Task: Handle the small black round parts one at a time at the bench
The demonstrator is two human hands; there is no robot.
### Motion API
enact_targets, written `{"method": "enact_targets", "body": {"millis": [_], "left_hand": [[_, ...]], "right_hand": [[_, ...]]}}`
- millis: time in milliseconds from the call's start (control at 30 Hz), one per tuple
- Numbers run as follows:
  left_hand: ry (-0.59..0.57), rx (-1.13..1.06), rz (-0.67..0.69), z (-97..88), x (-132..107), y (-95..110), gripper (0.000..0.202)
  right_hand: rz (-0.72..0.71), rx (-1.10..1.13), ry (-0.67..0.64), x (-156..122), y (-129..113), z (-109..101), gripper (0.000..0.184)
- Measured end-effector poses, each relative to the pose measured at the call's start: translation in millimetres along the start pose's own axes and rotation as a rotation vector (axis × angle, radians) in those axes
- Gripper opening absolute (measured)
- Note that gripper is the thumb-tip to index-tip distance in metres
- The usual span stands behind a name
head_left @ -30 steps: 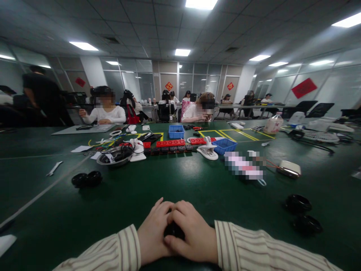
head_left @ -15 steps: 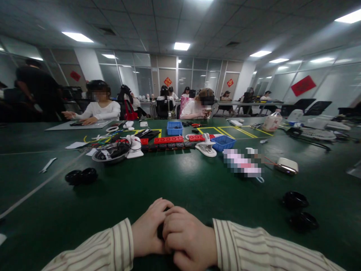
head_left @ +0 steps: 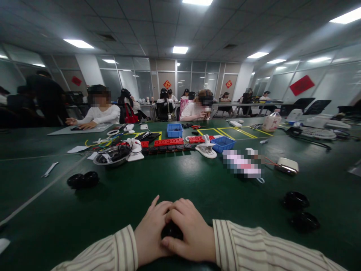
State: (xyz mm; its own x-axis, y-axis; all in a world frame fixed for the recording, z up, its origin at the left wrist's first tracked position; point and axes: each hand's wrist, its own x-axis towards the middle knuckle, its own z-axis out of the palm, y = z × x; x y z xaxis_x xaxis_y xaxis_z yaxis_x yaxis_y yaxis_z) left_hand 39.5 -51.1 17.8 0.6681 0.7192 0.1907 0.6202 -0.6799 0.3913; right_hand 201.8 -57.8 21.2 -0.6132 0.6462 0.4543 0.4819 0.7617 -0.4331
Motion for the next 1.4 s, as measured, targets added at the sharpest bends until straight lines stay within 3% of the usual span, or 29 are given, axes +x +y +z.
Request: {"method": "enact_targets", "body": {"millis": [133, 333, 467, 567, 733, 867, 1000, 1200, 1400], "left_hand": [[-0.044, -0.069, -0.029, -2.9, 3, -1, 0.047], [-0.078, -0.165, -0.018, -5.5, 3, -2, 0.034], [-0.063, -0.183, -0.010, 0.1, 2, -9, 0.052], [-0.079, -0.182, -0.002, 2.7, 1, -13, 0.068], [-0.076, -0.147, 0.047, -0.3, 0, -10, 0.067], [0.031, -0.172, -0.020, 0.6, -1, 0, 0.043], [-0.006, -0.113, -0.108, 3.1, 1, 5, 0.029], [-0.026, -0.116, -0.122, 6.5, 2, -3, 0.025], [-0.115, -0.188, -0.003, 7.3, 4, -16, 0.024]], "right_hand": [[-0.003, -0.018, -0.029, 2, -1, 0, 0.019], [-0.227, 0.058, -0.046, 2, -1, 0, 0.015], [-0.396, 0.085, -0.138, 1, 2, 1, 0.012], [-0.460, 0.119, -0.107, 2, 2, 0, 0.013], [-0.359, 0.156, 0.094, 3, -3, -6, 0.022], [-0.150, 0.086, 0.091, 1, -4, -6, 0.032], [-0.039, 0.044, 0.051, 1, -4, -3, 0.024], [-0.082, 0.032, 0.022, 2, -3, -3, 0.016], [-0.318, 0.110, -0.022, 1, 1, 1, 0.017]]}}
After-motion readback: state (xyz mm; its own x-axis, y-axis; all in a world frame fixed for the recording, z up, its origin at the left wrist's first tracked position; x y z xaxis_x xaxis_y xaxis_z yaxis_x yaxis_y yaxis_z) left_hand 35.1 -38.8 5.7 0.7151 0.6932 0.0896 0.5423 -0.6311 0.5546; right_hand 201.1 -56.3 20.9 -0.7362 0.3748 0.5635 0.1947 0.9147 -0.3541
